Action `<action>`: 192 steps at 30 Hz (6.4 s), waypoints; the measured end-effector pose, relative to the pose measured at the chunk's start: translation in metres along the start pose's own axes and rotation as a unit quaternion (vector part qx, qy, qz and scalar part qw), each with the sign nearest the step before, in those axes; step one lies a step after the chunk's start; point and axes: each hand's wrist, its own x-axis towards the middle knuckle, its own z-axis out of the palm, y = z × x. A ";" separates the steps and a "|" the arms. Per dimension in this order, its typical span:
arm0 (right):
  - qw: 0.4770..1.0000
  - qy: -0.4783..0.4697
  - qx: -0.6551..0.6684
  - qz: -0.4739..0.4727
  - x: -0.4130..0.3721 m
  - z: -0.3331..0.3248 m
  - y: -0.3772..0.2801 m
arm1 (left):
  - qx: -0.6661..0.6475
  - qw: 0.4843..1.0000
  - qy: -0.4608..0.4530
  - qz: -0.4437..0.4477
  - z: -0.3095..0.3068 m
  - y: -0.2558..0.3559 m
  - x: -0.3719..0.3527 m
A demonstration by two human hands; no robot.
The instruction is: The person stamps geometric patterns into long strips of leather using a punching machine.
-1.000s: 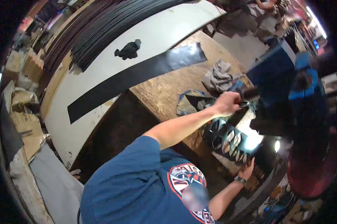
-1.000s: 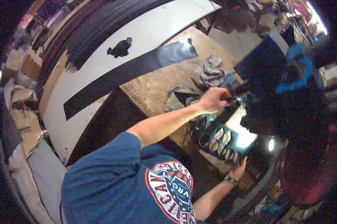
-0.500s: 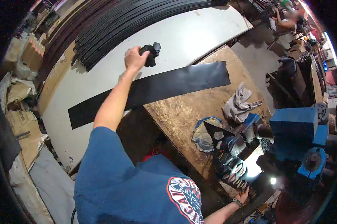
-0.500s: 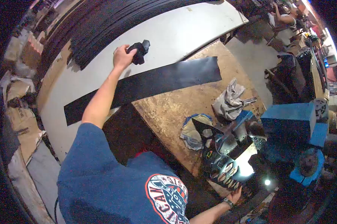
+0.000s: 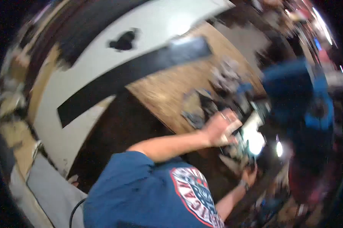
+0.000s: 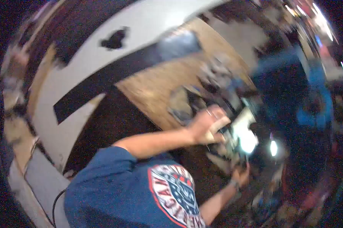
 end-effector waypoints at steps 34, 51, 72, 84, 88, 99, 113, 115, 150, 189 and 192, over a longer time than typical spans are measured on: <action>0.991 0.014 0.119 -0.052 0.059 0.019 0.006 | 0.044 0.959 -0.278 -0.036 0.049 -0.039 0.103; 0.985 0.074 -0.076 -0.138 0.092 0.053 -0.030 | 0.094 0.939 -0.289 -0.158 0.059 -0.063 0.162; 0.960 0.116 -0.090 -0.239 0.103 0.049 -0.020 | 0.075 0.931 -0.318 -0.161 0.065 -0.069 0.153; 0.973 0.072 -0.061 -0.211 0.070 0.055 -0.013 | 0.056 0.964 -0.239 -0.099 0.073 -0.089 0.143; 0.973 0.067 -0.071 -0.210 0.064 0.056 -0.013 | 0.033 0.964 -0.246 -0.096 0.071 -0.083 0.142; 0.894 0.216 -0.278 -0.277 0.021 0.015 0.005 | 0.033 0.966 -0.232 -0.105 0.071 -0.083 0.142; 0.884 -0.253 0.010 -0.392 0.010 0.112 -0.032 | 0.055 0.967 -0.229 -0.094 0.072 -0.079 0.141; 0.896 -0.218 0.013 -0.387 0.010 0.115 -0.028 | 0.062 0.967 -0.232 -0.089 0.070 -0.076 0.141; 0.701 0.247 -0.542 -0.393 -0.009 0.034 0.050 | 0.240 0.961 -0.132 0.048 0.122 -0.033 0.071; 0.935 0.188 -0.262 -0.143 0.039 -0.031 -0.043 | 0.014 0.999 -0.024 0.023 -0.037 -0.034 -0.042; 0.942 0.061 -0.242 -0.222 0.040 -0.035 -0.031 | 0.001 0.998 0.022 0.064 0.000 -0.037 -0.039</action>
